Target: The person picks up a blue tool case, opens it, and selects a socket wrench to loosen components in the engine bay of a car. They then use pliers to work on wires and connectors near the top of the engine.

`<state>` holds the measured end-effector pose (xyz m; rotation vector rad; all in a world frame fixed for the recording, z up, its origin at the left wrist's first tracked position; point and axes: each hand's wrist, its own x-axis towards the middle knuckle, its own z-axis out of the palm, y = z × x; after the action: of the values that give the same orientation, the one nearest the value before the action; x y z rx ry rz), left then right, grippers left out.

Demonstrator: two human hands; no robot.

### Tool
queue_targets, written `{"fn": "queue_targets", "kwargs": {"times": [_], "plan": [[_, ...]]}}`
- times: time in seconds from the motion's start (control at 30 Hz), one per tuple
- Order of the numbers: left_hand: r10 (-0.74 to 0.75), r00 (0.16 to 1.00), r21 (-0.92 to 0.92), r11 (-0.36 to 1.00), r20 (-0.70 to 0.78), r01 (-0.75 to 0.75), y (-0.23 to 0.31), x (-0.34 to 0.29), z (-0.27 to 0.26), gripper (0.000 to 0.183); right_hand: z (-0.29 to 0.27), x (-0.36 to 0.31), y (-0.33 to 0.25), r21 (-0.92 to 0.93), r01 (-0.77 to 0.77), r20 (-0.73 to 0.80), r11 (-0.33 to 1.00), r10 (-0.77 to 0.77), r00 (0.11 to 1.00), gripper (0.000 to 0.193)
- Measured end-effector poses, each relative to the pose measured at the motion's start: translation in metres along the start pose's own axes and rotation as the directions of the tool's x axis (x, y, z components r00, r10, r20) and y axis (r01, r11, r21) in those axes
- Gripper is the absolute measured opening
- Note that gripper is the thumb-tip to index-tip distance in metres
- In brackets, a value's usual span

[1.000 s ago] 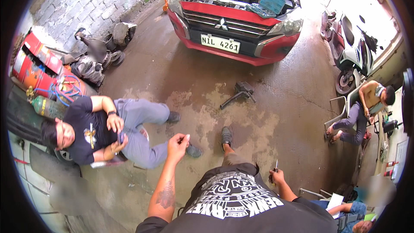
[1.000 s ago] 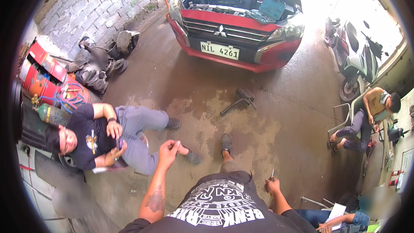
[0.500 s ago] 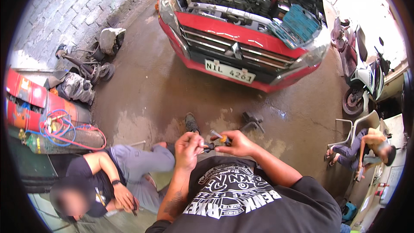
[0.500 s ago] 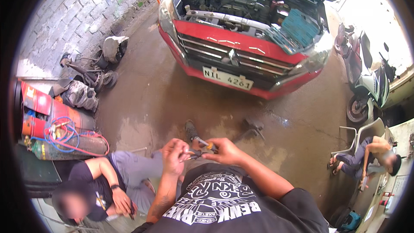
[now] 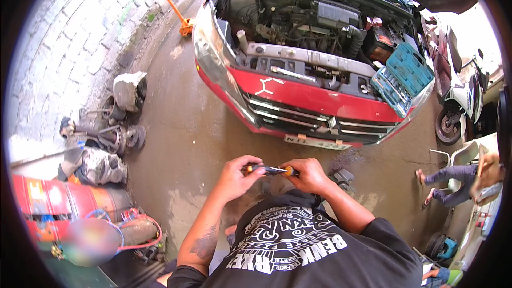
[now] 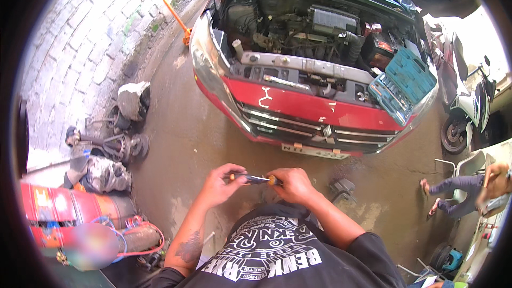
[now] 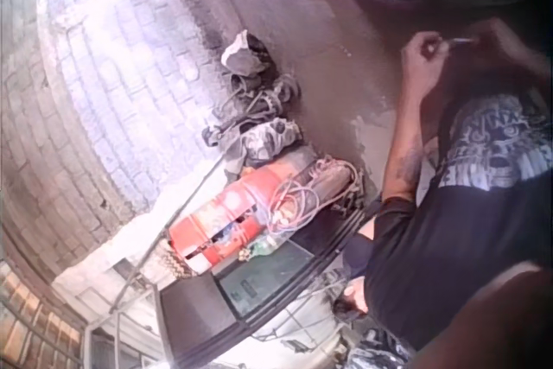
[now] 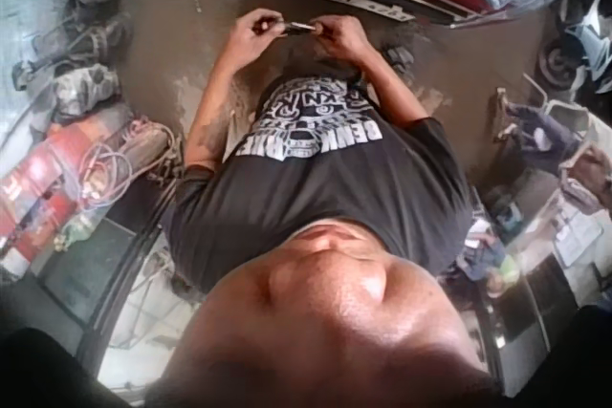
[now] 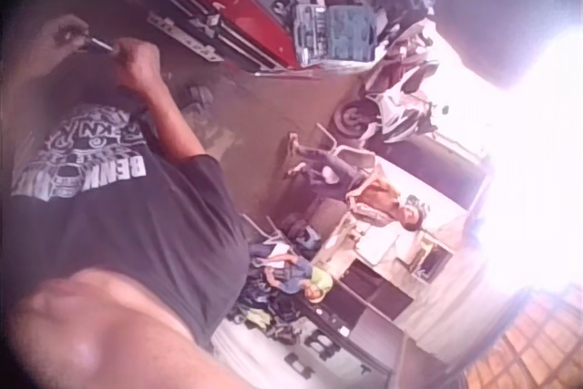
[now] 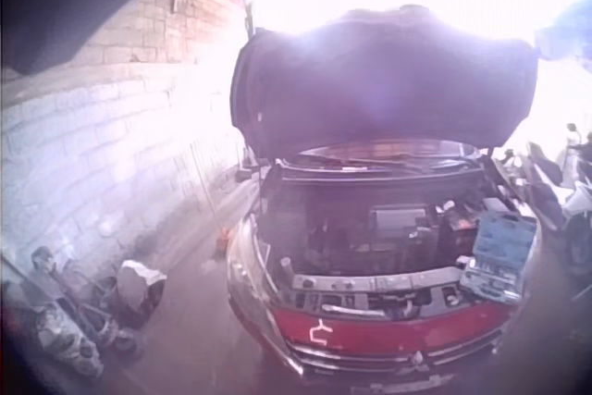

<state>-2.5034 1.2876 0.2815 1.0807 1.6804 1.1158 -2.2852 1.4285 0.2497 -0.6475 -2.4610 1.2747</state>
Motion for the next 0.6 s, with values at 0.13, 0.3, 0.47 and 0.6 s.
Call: {"fn": "queue_targets", "kwargs": {"times": [0.13,0.3,0.47,0.6], "plan": [[-0.018,1.000,-0.423,0.906,-0.007,0.014,-0.007,0.105,-0.013,0.026,-0.024,0.071,0.024,0.153,-0.171,-0.073,0.973,0.184,0.980,0.026],[0.000,0.998,-0.640,0.767,-0.066,-0.042,0.006,0.216,-0.029,0.020,-0.053,0.188,0.062,0.373,-0.216,0.152,0.902,0.170,0.974,0.021],[-0.010,1.000,-0.396,0.918,-0.028,-0.002,0.042,0.308,-0.084,0.023,-0.074,0.277,0.081,0.667,-0.186,0.128,0.722,0.135,0.982,0.018],[0.054,0.993,-0.229,0.973,0.104,-0.029,0.068,0.378,-0.100,0.036,-0.097,0.329,0.103,0.624,-0.161,-0.008,0.765,0.212,0.977,0.020]]}}
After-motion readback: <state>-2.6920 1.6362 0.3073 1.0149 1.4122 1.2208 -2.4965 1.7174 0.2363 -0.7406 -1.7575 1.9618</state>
